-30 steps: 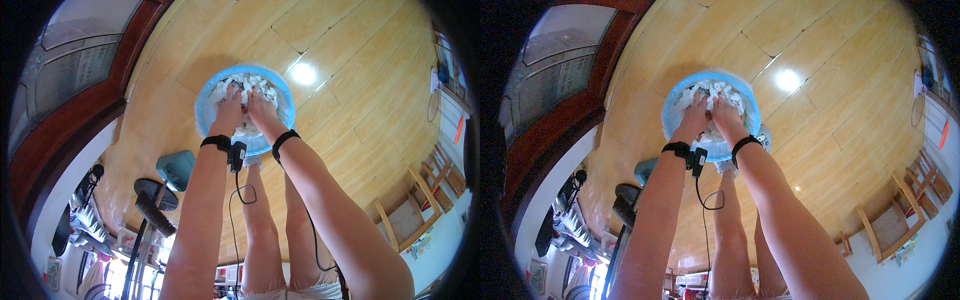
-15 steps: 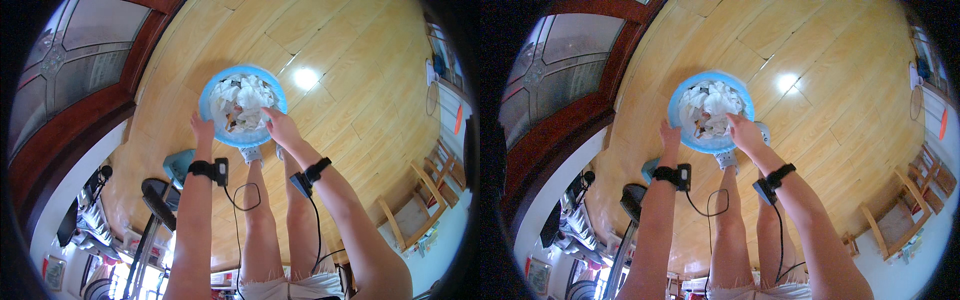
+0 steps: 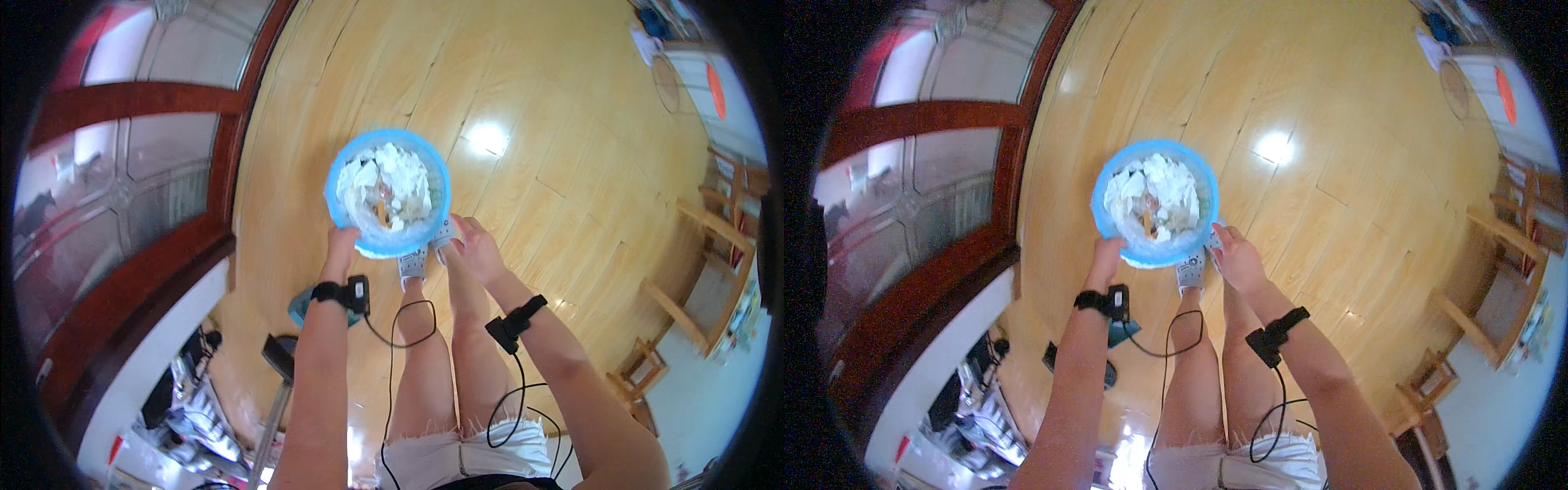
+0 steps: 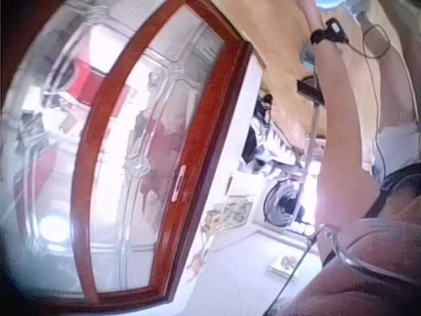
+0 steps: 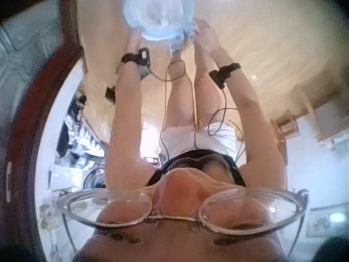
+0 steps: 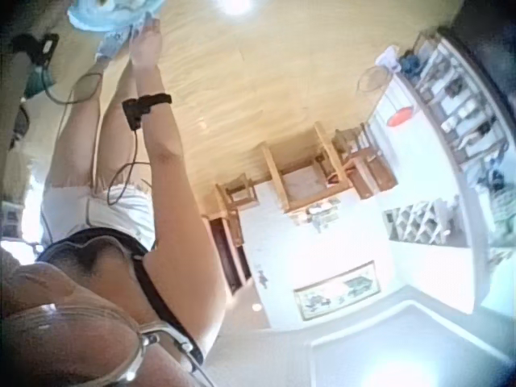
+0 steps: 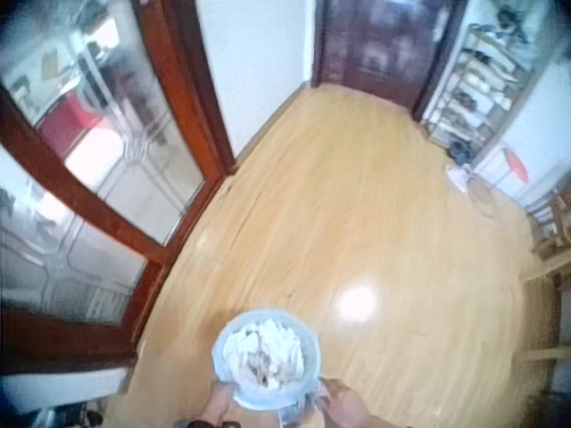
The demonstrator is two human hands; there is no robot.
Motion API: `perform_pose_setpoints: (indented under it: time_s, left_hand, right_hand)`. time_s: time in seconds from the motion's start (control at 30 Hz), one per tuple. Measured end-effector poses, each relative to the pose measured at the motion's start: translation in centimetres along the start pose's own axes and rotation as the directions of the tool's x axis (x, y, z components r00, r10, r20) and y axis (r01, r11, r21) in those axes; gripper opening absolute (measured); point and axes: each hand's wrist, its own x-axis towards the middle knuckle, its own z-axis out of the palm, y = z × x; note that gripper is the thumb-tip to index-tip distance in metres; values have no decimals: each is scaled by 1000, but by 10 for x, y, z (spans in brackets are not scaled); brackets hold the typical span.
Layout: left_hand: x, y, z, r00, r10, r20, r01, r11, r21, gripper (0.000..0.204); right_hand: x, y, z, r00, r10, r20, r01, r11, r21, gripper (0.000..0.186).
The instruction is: Removing debris or tape from a sliding door frame using a blue scraper tool.
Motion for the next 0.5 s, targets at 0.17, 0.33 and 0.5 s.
perform_pose_setpoints:
  time_s: [0.17,0.33,0.5]
  left_hand:
    - [-64,84,23,977,-133,166,95,971,219,33]
    - [-76,108,-2,948,-52,315,-34,965,260,35]
    - [-37,110,-11,852,-147,502,4,962,274,41]
  right_hand:
    - [-22,13,9,972,201,-122,-221,957,-186,41]
    - [-33,-33,59,972,139,-189,-96,971,220,37]
    - [-13,-59,93,936,241,-255,-269,960,-81,31]
